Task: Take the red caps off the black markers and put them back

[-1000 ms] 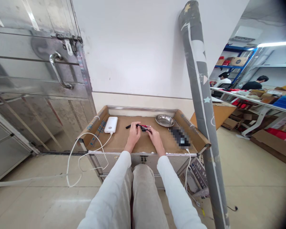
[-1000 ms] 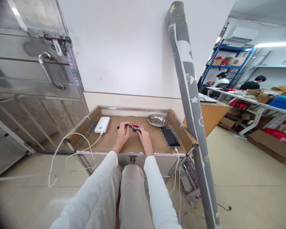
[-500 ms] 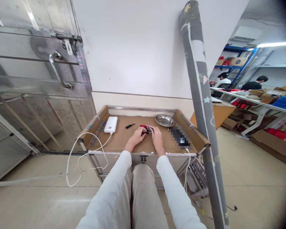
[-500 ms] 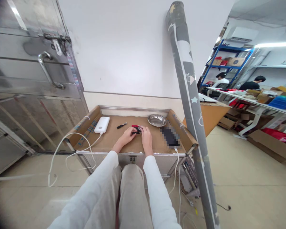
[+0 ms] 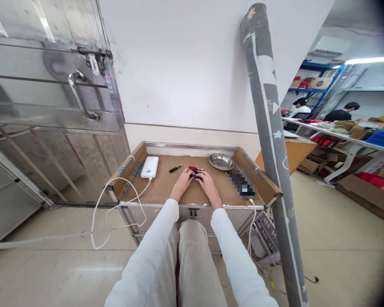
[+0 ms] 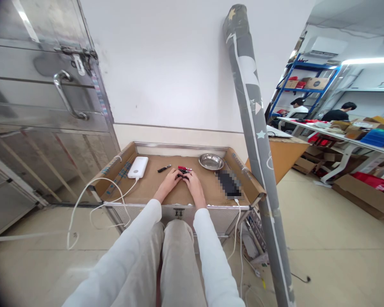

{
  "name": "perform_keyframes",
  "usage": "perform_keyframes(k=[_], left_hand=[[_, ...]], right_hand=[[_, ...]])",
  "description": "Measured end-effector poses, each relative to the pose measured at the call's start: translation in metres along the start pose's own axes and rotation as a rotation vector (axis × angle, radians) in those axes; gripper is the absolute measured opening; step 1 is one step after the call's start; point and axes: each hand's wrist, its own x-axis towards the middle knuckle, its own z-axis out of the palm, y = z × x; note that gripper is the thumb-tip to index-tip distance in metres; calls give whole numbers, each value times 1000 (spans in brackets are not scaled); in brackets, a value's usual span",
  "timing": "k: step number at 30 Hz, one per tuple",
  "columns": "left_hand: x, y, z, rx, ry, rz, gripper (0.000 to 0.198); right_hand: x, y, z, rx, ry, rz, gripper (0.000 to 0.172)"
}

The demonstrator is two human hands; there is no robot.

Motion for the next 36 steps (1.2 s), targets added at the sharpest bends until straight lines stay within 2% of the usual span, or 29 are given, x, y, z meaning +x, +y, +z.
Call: perform_keyframes(k=[6,10,14,17,24,30,33,36], left_hand=[[-1,-3,4,4,78,-17,19],[-2,5,-1,2,-13,28,14],[-3,13,-8,69,-101,12,9],[-3,16,-10,65,-104,-31,7],[-2,10,-5,66,-34,-104,6],[-2,15,-7,162,-40,-99,4],[-2,21,-10,337,67,-94,11],[-4,21,-11,521,258,-225,21]], right_hand=[[-4,2,-1,-97,42,70,14],[-5,3,-3,-161,42,92,10],[-4,3,-3,-107,-15,34,12],[-3,3,-2,-107,-19,22,15],[-4,-3,-4,-285,35,100,20],[-5,-14,-9,-359,59,159,22],[-5,-14,-9,-408,29,169,21],[-5,-12,-8,-424,19,171,21]])
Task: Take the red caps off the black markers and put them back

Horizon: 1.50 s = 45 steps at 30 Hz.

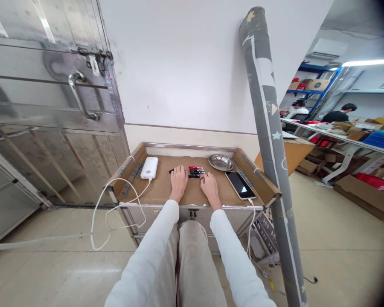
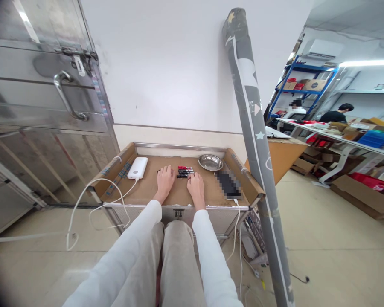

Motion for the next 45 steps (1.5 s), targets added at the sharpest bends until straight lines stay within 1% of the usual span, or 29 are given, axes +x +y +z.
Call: perform_keyframes(k=[2,3,6,10,13,15,17,19,21,22,24,26,29,32,37,45], left_hand=[[-1,-2,2,68,41,-112,28],[-2,-4,4,87,47,-144,31],[-3,-7,10,116,45,-188,38],[-3,-8,12,163,12,-248,32],[-3,-8,11,208,23,-257,33],[-3,-8,10,196,28,-232,32],[-3,-7,8,140,26,-178,29],[-3,-6,6,31,21,-81,25],[-4,-3,2,-124,-15,70,23],[-4,-1,0,-206,-45,158,23],[-6,2,-5,-339,-106,304,23],[-7,4,-10,-414,-130,365,23],[-8,5,-13,-487,-112,348,21],[-7,4,-14,-554,-113,327,19],[-7,4,-12,-573,-123,310,15],[-6,4,-11,-615,-67,241,18]], right_hand=[[0,1,1,4,1,-6,21],[0,1,1,8,2,-10,21],[-1,1,1,14,6,-20,20],[-1,1,0,32,20,-20,20],[-1,1,1,77,58,-14,24],[-1,0,1,105,83,-11,28],[-1,-1,0,139,109,-16,36],[0,-3,-1,190,141,-39,47],[0,-4,-4,249,163,-83,55],[0,-5,-5,276,163,-110,57],[0,-6,-8,324,138,-163,55],[1,-6,-9,367,103,-187,47],[2,-4,-6,424,52,-174,36],[4,-1,0,466,16,-166,31],[6,2,6,476,-13,-173,31],[4,2,7,485,-50,-187,32]])
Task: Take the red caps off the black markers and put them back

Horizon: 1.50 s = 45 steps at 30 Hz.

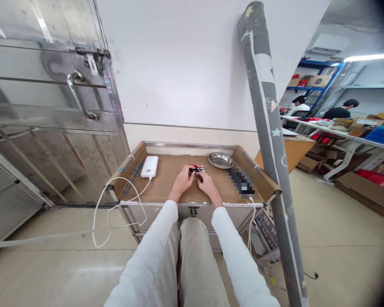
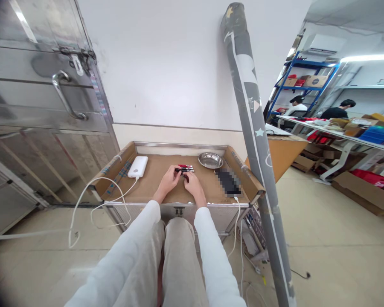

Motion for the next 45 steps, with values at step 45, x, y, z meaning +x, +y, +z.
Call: perform_keyframes(k=[45], left_hand=[[0,-7,3,278,-236,-1,11]], right_hand=[[-4,-1,-6,-129,226,168,32]])
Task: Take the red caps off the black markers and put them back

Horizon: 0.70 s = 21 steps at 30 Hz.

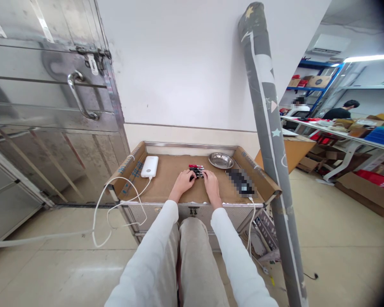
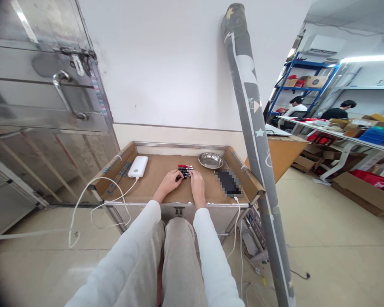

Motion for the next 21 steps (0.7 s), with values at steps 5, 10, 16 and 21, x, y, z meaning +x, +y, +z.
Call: perform_keyframes(k=[5,10,16,21], left_hand=[[0,-3,2,66,-2,10,11],[0,-5,5,59,31,-24,20],[5,-11,10,-141,44,28,21],[6,-11,10,-302,0,34,5]], right_hand=[[-1,-4,0,-118,-59,-56,31],[-2,-8,-3,-204,-108,-111,30],[-1,-9,-5,-188,-174,-137,30],[-1,-10,-5,-159,-219,-164,28]])
